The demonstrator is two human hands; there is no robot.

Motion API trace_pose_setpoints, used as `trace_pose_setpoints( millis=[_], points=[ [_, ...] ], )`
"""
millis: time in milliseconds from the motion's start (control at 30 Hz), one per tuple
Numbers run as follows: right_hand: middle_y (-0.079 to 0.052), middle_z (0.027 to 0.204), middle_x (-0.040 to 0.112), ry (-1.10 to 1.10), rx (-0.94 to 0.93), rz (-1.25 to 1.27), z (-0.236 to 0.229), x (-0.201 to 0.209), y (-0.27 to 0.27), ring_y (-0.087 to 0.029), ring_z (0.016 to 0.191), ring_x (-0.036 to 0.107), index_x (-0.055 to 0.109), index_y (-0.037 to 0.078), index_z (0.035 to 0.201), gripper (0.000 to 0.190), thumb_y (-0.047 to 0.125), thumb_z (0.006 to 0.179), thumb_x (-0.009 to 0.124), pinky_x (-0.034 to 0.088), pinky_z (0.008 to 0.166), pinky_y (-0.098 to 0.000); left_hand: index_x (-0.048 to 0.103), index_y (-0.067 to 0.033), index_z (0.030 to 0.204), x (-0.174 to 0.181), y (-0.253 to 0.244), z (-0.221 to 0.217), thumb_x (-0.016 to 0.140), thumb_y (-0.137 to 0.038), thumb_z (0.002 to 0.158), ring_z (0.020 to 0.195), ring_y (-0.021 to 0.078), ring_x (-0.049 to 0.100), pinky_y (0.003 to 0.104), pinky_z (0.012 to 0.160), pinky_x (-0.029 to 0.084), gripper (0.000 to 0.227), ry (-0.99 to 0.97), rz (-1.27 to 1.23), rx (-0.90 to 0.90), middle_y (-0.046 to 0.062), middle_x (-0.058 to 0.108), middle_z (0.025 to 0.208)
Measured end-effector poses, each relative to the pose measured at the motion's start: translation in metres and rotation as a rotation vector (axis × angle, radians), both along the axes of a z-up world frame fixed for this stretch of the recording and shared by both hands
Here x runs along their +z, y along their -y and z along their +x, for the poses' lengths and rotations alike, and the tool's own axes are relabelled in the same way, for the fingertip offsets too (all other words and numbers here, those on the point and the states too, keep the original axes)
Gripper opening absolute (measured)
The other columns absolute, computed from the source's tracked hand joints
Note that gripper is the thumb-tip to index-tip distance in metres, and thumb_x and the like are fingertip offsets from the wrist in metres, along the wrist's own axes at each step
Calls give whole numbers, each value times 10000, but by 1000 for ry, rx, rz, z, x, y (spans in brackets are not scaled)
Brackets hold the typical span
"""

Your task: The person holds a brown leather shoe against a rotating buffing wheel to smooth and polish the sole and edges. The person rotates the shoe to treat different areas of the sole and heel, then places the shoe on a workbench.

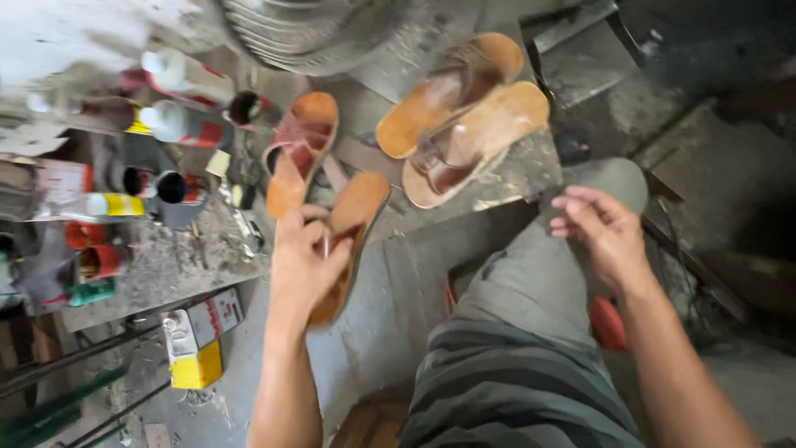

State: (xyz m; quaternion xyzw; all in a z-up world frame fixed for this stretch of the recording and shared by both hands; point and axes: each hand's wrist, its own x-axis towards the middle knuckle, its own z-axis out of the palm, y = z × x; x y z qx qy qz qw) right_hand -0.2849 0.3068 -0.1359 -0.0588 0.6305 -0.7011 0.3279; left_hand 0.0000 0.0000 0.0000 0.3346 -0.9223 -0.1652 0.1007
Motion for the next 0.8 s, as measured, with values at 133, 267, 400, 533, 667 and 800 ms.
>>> trace_pose_setpoints(
  millis=[133, 267, 400, 533, 667, 800],
  points=[
    [-289, 1134, 717, 38, 139, -2, 38, 43, -40, -344, 869, 741, 610, -93, 1286, 418, 42, 898, 685, 634, 748, -452, 614, -103, 631, 75, -82, -46, 849, -154, 733, 1163, 418, 670, 513, 1034, 488, 261, -351, 290, -190, 87, 610, 708],
    [-253, 1107, 762, 41, 147, -86, 66, 64, -98, -294, 902, 767, 616, -80, 1338, 655, -31, 714, 811, 643, 806, -447, 554, -87, 631, 34, -157, -150, 813, -146, 810, 1020, 444, 698, 509, 948, 522, 320, -578, 572, -369, 114, 614, 700],
    [-297, 1475, 484, -607, -83, 171, 60, 94, -136, -445, 1412, 455, 420, -98, 1482, 1240, 439, 505, 961, 358, 1155, -582, 484, -108, 688, 5, -260, -258, 769, -290, 868, 1040, 333, 667, 436, 929, 507, 384, -609, 786, -397, 70, 659, 956],
    [-318, 1321, 588, -630, -453, 439, 22, 123, -160, -432, 1261, 578, 416, -73, 1478, 964, 256, 715, 903, 426, 1090, -586, 496, -121, 733, -24, -349, -324, 751, -420, 871, 1093, 315, 663, 397, 923, 498, 416, -416, 958, -388, 61, 626, 1143],
    [-187, 1182, 679, -535, -649, 540, -8, 55, -233, -280, 1120, 643, 584, 5, 1380, 629, 156, 802, 782, 499, 974, -488, 632, -49, 822, -65, -387, -386, 821, -502, 740, 1157, 380, 656, 461, 989, 497, 498, -66, 1151, -409, 143, 628, 1218],
    [-216, 1102, 703, -463, -676, 580, -47, 15, -269, -283, 1058, 657, 664, -1, 1277, 510, 90, 784, 759, 507, 929, -498, 665, -13, 1117, -101, -416, -443, 906, -450, 639, 906, 319, 677, 434, 729, 554, 691, 273, 1639, -253, 183, 656, 956]
  ],
)
